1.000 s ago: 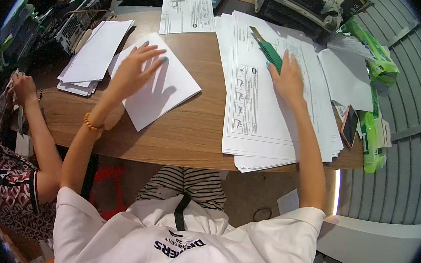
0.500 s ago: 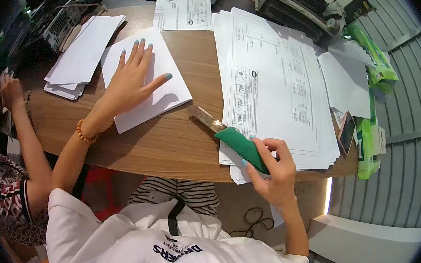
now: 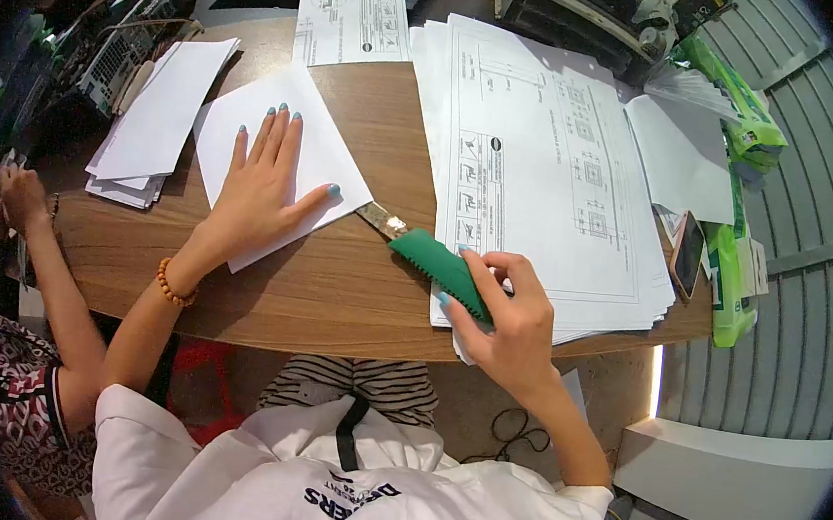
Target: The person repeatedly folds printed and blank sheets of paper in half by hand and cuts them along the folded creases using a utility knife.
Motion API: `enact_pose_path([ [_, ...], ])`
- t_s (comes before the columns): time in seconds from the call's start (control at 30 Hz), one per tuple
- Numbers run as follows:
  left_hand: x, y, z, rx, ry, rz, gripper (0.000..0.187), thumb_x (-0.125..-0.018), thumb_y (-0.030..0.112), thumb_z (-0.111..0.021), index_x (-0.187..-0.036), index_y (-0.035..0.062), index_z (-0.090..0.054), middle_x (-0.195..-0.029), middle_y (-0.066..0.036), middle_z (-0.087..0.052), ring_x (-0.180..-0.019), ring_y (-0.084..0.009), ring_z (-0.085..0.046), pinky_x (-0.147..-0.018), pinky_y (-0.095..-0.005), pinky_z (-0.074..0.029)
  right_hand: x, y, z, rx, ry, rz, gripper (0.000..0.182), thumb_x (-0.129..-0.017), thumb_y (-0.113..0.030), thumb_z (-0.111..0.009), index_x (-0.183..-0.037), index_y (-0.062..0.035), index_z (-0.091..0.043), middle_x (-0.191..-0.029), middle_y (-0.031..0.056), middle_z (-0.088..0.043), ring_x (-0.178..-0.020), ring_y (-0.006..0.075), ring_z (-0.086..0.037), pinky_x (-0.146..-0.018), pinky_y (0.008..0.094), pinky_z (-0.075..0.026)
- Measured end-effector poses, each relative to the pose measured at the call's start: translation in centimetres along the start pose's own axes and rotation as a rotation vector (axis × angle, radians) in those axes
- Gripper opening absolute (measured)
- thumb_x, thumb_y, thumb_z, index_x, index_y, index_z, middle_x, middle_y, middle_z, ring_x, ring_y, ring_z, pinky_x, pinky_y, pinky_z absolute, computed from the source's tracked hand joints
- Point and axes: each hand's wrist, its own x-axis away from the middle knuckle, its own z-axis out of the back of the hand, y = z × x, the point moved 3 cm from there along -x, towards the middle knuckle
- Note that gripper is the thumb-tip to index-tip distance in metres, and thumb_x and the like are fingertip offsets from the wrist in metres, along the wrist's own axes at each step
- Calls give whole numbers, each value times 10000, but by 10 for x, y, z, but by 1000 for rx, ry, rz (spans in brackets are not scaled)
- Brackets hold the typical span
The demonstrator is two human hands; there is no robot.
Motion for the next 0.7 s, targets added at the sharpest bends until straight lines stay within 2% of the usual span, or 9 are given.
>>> enact_pose_path([
  [0.2, 3, 2, 0, 4, 104, -26, 840, -894, 566, -387, -1364, -119, -262, -1431, -326, -241, -1380, -404, -177, -1113, -521, -83, 4, 1, -3, 32, 8, -33, 432, -678, -98, -723, -1084, 14, -630, -957, 127, -566, -724, 228, -561, -611, 330, -483],
  [0.43, 4, 2, -3, -22, 107, -4, 838, -881, 550, -427, -1362, -118, -268, -1426, -332, -244, -1377, -404, -185, -1109, -528, -92, -7, 8, -5, 71, -2, 0, 439, -682, -86, -713, -1098, 11, -617, -968, 128, -558, -742, 236, -563, -638, 320, -488],
  [0.5, 4, 2, -4, 14, 203, -58, 862, -859, 560, -463, -1325, -150, -311, -1389, -351, -293, -1351, -430, -232, -1086, -569, -113, -7, 13, -2, 42, -17, 16, 439, -683, -78, -711, -1103, 9, -613, -966, 128, -556, -745, 241, -557, -646, 327, -487],
  [0.6, 6, 3, -3, 35, 228, -72, 864, -856, 566, -466, -1318, -150, -323, -1382, -352, -305, -1350, -428, -238, -1086, -570, -117, -11, 13, 0, 40, -32, -1, 433, -688, -71, -710, -1103, 6, -613, -971, 128, -556, -759, 246, -550, -651, 334, -485],
  [0.7, 4, 3, 1, -25, 90, -20, 837, -881, 547, -424, -1370, -111, -253, -1437, -324, -229, -1385, -397, -168, -1108, -535, -89, -20, 19, -8, 35, -28, 4, 427, -698, -76, -708, -1107, 1, -613, -978, 126, -559, -785, 251, -552, -668, 338, -486],
])
